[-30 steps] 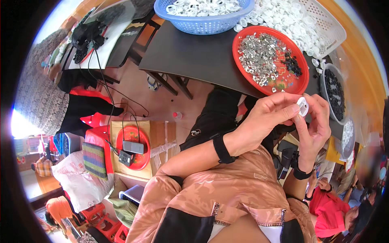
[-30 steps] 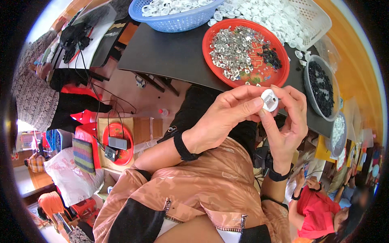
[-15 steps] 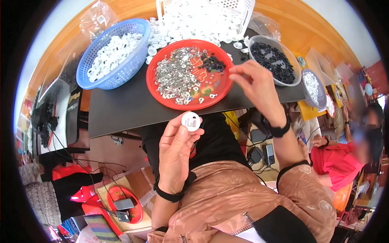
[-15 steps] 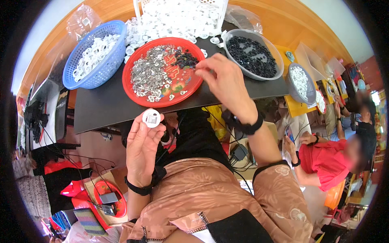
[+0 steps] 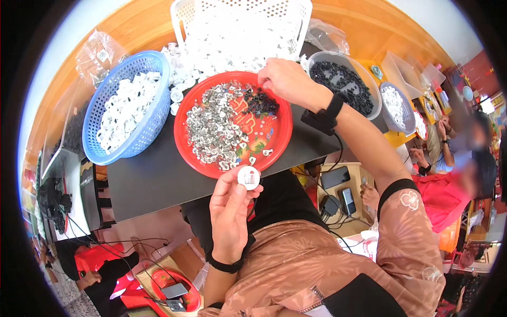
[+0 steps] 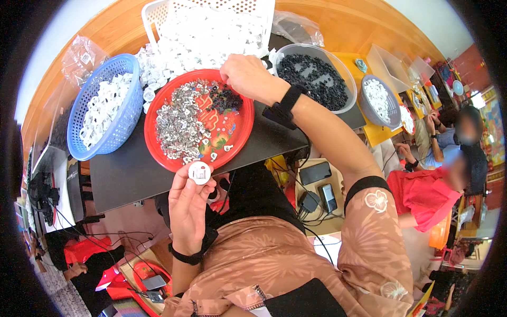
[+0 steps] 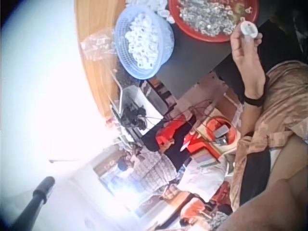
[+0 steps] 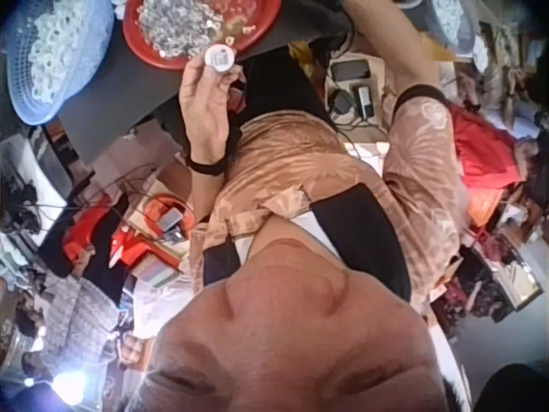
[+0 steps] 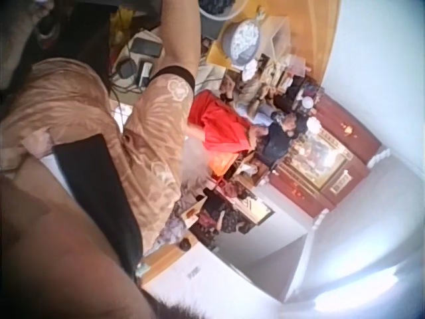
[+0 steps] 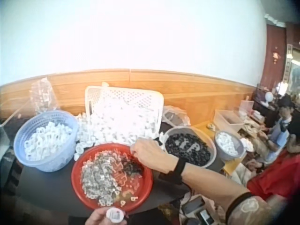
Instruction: Assembling small plastic and metal components for shoes.
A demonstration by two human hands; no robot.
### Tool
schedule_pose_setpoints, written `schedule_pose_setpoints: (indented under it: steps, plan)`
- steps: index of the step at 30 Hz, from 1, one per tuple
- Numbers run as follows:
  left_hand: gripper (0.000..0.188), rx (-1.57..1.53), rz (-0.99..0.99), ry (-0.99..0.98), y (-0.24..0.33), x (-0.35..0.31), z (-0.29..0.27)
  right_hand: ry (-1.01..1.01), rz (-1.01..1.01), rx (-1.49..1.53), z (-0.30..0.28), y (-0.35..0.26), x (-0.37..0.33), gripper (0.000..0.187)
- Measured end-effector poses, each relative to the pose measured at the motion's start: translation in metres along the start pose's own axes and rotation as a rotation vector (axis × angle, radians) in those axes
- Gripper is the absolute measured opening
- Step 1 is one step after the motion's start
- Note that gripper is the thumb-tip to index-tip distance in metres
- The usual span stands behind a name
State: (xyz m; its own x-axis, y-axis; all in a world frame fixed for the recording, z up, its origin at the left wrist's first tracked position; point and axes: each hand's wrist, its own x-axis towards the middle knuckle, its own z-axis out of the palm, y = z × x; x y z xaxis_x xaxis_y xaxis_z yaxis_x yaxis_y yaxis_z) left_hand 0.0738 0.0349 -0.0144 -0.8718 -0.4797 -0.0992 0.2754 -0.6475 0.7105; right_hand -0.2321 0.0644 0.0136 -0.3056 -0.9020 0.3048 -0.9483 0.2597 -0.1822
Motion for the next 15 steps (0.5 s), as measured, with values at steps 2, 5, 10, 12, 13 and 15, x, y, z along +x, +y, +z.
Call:
schedule_pose_setpoints:
  steps: [2,5,10,12,13,15]
  plan:
    - [0.034,0.040,0.021,0.047,0.005,0.003,0.000,-0.074,0.013,-0.022,0.005,0.003,0.006,0.006]
    - [0.037,0.006,0.054,0.059,0.009,0.003,-0.009,-0.036,-0.096,-0.033,0.011,-0.001,0.010,0.006]
    - [0.036,-0.047,0.033,-0.005,0.016,0.012,-0.008,-0.041,-0.213,-0.169,0.013,0.000,0.011,0.009]
    - [0.033,-0.052,0.012,0.010,0.017,0.018,-0.002,-0.029,-0.224,-0.199,0.013,-0.001,0.008,0.009]
    - [0.033,-0.045,0.014,0.020,0.020,0.021,0.001,-0.027,-0.229,-0.188,0.012,-0.002,0.007,0.009]
    - [0.031,-0.021,0.005,0.050,0.025,0.025,0.007,-0.010,-0.078,0.111,0.003,-0.010,0.007,0.009]
